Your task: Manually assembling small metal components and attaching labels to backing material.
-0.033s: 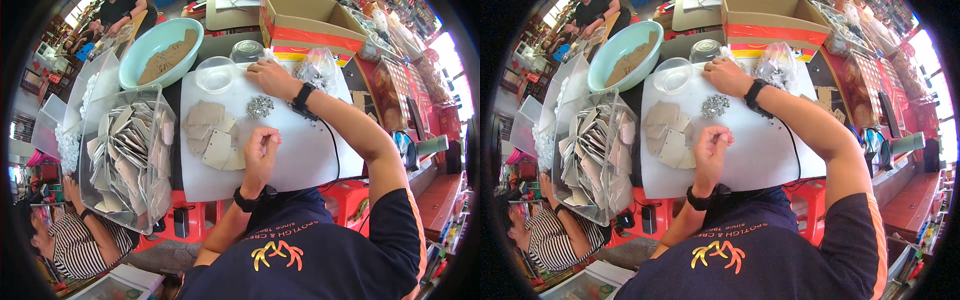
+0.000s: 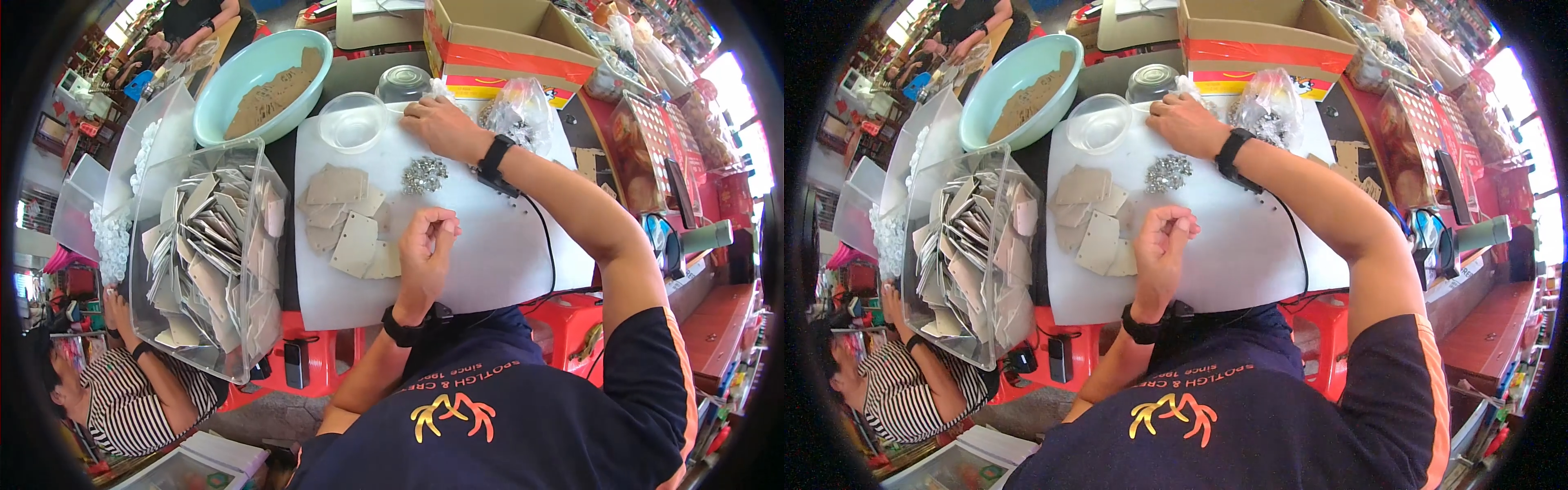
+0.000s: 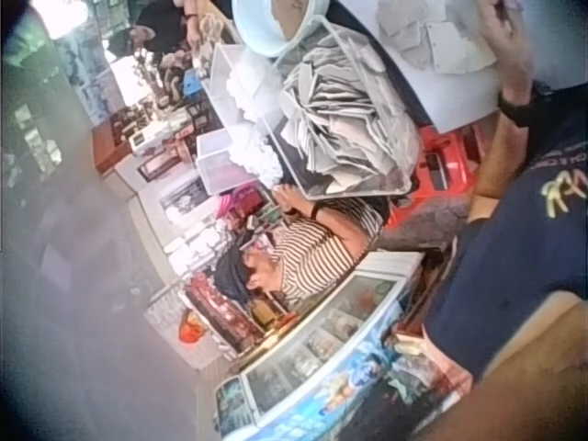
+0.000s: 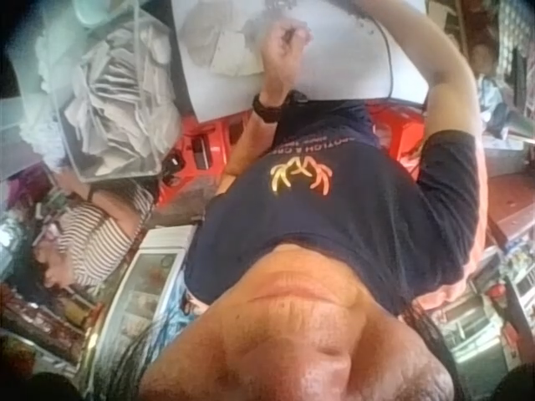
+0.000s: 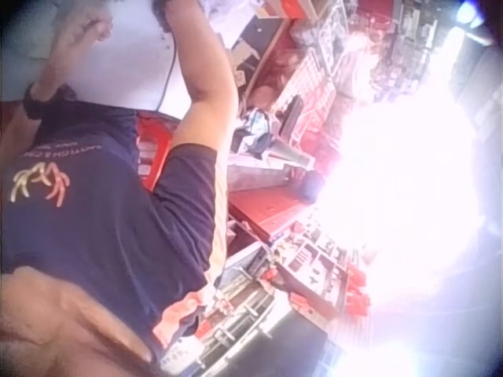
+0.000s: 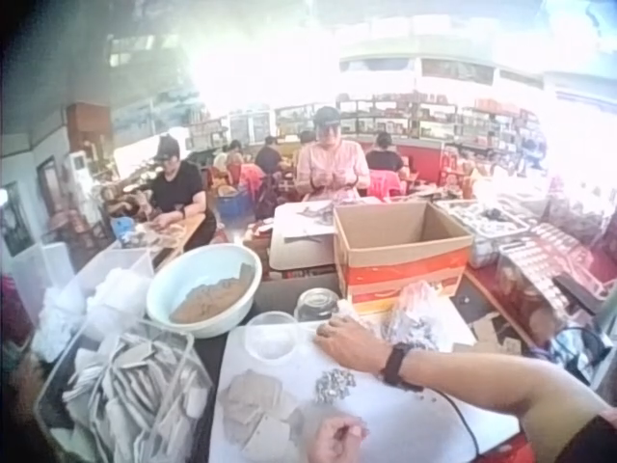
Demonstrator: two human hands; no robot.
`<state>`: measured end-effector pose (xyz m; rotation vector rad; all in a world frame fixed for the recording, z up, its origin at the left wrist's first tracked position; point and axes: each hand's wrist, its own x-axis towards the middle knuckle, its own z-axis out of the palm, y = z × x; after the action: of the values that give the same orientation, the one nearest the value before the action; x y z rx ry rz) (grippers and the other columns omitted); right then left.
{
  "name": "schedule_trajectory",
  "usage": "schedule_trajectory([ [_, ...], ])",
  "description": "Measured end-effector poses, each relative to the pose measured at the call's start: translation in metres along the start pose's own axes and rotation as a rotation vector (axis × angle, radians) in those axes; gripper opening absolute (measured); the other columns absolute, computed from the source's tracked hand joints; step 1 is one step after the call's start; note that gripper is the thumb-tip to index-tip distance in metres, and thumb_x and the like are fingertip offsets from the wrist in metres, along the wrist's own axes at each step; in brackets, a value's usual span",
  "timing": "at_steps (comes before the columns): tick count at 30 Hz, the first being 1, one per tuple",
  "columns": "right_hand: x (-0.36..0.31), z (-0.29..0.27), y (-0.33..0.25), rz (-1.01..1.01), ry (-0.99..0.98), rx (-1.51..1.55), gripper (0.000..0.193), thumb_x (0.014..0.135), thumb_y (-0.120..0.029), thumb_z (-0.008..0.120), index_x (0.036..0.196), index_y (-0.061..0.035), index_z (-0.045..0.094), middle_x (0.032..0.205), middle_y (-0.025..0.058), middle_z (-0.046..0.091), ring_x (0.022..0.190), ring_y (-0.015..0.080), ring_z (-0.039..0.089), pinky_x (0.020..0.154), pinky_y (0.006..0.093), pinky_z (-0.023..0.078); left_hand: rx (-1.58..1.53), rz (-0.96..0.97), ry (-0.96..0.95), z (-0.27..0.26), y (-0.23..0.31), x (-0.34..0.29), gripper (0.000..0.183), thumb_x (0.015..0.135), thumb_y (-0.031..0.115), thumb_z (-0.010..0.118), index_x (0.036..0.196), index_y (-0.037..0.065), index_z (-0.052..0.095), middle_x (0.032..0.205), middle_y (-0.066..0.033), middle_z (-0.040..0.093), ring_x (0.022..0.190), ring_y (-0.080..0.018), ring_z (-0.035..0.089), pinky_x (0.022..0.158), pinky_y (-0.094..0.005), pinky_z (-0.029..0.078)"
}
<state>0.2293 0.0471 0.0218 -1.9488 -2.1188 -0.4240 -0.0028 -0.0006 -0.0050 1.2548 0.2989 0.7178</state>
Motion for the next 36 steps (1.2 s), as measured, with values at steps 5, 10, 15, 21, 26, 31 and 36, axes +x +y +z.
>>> schedule_trajectory([
  [5,0.004,0.004,0.01,0.08,-0.011,0.008,0.011,0.083,-0.003,0.061,0.093,-0.0043,0.064,0.096,0.0127,0.065,0.091,0.0315,0.064,0.083,0.0426,0.05,-0.006,-0.013,0.025,0.003,0.004,0.001,0.009,0.099,0.003,0.056,0.107,-0.001,0.058,0.095,-0.0046,0.061,0.085,-0.0107,0.06,0.081,-0.0255,0.051],
  [10,0.004,-0.002,0.018,0.134,-0.054,0.301,0.007,0.084,-0.005,0.063,0.09,-0.0017,0.062,0.091,0.0147,0.064,0.086,0.0355,0.063,0.078,0.0436,0.05,0.008,-0.01,-0.002,0.002,0.006,0.001,0.012,0.1,0.004,0.055,0.111,-0.001,0.057,0.098,-0.0075,0.063,0.088,-0.0133,0.062,0.08,-0.0273,0.051],
  [15,0.001,-0.003,0.015,0.165,-0.005,0.312,0.007,0.083,-0.005,0.064,0.09,-0.003,0.063,0.096,0.0121,0.065,0.089,0.0346,0.063,0.078,0.0435,0.05,0.039,-0.004,0.013,0.003,0.005,0.001,0.013,0.1,0.006,0.056,0.111,-0.001,0.058,0.097,-0.0076,0.064,0.087,-0.0137,0.063,0.08,-0.0276,0.052],
  [21,-0.005,-0.01,0.015,0.011,-0.053,0.195,0.009,0.082,-0.002,0.062,0.09,-0.0045,0.064,0.1,0.0095,0.066,0.093,0.0325,0.063,0.08,0.0428,0.05,0.052,-0.018,0.024,0.005,0.008,0.0,0.01,0.099,0.002,0.055,0.108,-0.002,0.057,0.095,-0.0067,0.063,0.086,-0.0121,0.061,0.08,-0.0261,0.051],
  [26,-0.009,-0.02,0.023,0.158,-0.099,0.436,0.012,0.079,-0.004,0.062,0.089,-0.0078,0.067,0.098,0.0071,0.066,0.094,0.0274,0.064,0.08,0.0419,0.05,0.025,-0.014,0.023,0.005,0.007,0.0,0.011,0.099,0.003,0.055,0.109,-0.001,0.058,0.095,-0.0065,0.063,0.086,-0.0117,0.061,0.08,-0.0259,0.051],
  [31,-0.015,-0.021,0.023,0.102,-0.031,0.1,0.014,0.079,-0.001,0.062,0.091,-0.006,0.066,0.097,0.0078,0.066,0.102,0.0274,0.06,0.088,0.0405,0.047,0.039,-0.018,0.023,0.005,0.007,0.0,0.011,0.099,0.004,0.056,0.109,-0.001,0.058,0.096,-0.0066,0.063,0.086,-0.0115,0.061,0.08,-0.0257,0.051],
  [36,-0.024,-0.018,0.018,-0.02,0.012,-0.01,0.009,0.08,-0.007,0.062,0.088,-0.008,0.067,0.094,0.0048,0.066,0.101,0.0252,0.058,0.086,0.0391,0.046,0.055,-0.009,0.014,0.005,0.006,0.0,0.013,0.1,0.006,0.056,0.111,-0.001,0.057,0.096,-0.0079,0.065,0.086,-0.0134,0.063,0.079,-0.027,0.051],
])
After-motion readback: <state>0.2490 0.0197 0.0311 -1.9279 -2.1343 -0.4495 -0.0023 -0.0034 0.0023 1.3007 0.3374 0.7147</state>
